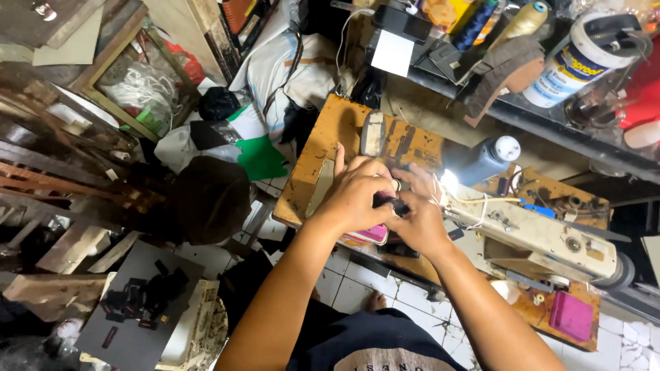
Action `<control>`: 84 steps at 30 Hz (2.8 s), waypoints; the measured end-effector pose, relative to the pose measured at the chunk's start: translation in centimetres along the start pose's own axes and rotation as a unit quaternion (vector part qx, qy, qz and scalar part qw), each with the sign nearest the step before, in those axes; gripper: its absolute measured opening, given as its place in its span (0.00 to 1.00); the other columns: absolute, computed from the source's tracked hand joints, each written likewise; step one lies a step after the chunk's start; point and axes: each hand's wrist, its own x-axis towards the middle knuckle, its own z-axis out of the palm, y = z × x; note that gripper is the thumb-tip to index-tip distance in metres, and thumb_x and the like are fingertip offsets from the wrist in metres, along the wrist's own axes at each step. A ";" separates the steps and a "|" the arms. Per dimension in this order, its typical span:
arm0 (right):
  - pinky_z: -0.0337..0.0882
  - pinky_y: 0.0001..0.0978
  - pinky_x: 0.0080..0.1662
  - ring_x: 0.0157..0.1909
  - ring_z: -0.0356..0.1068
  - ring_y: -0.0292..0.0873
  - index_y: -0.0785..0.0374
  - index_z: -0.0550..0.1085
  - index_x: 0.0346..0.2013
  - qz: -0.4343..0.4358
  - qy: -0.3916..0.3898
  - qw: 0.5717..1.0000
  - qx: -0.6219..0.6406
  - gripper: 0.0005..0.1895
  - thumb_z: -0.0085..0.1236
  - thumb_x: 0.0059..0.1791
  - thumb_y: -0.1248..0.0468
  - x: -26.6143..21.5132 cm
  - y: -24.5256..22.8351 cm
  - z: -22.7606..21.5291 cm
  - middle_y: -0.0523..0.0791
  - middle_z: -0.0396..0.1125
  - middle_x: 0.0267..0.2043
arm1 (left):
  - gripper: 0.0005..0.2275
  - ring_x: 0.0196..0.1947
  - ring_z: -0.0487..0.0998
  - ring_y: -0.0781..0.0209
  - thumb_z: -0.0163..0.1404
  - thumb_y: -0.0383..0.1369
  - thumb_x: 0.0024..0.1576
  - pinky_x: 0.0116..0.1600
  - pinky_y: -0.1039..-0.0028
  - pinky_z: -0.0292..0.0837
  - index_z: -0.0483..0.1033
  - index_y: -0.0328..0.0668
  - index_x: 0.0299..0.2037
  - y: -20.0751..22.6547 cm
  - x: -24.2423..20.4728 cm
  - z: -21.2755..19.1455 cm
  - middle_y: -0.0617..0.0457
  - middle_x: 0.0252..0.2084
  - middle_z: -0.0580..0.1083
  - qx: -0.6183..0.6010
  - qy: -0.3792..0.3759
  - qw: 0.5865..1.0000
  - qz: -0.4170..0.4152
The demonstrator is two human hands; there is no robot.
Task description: Sewing and assembling small leather components using a sewing machine and hand tools
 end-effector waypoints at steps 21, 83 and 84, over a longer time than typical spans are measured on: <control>0.41 0.67 0.69 0.71 0.57 0.58 0.58 0.76 0.28 0.028 -0.028 0.999 0.006 0.09 0.66 0.36 0.61 0.7 -1.5 -0.1 0.46 0.67 0.62 | 0.05 0.56 0.73 0.53 0.60 0.38 0.40 0.74 0.33 0.25 0.80 0.56 0.26 -0.7 0.0 -2.2 0.60 0.41 0.75 0.013 -0.018 1.000 0.017; 0.41 0.71 0.67 0.73 0.53 0.58 0.56 0.74 0.22 -0.016 -0.049 0.994 -0.092 0.09 0.63 0.31 0.59 1.1 -3.0 -3.1 0.46 0.66 0.63 | 0.06 0.59 0.69 0.52 0.62 0.40 0.41 0.73 0.30 0.25 0.80 0.57 0.27 -0.6 -1.9 0.7 0.59 0.44 0.75 0.002 -0.038 0.998 -0.041; 0.41 0.71 0.67 0.73 0.54 0.59 0.56 0.74 0.22 -0.016 -0.051 0.994 -0.091 0.09 0.63 0.31 0.59 1.2 -3.0 -3.1 0.46 0.66 0.63 | 0.06 0.59 0.69 0.52 0.62 0.40 0.42 0.72 0.30 0.25 0.80 0.58 0.27 -0.5 -1.8 0.6 0.60 0.44 0.75 0.005 -0.040 0.998 -0.044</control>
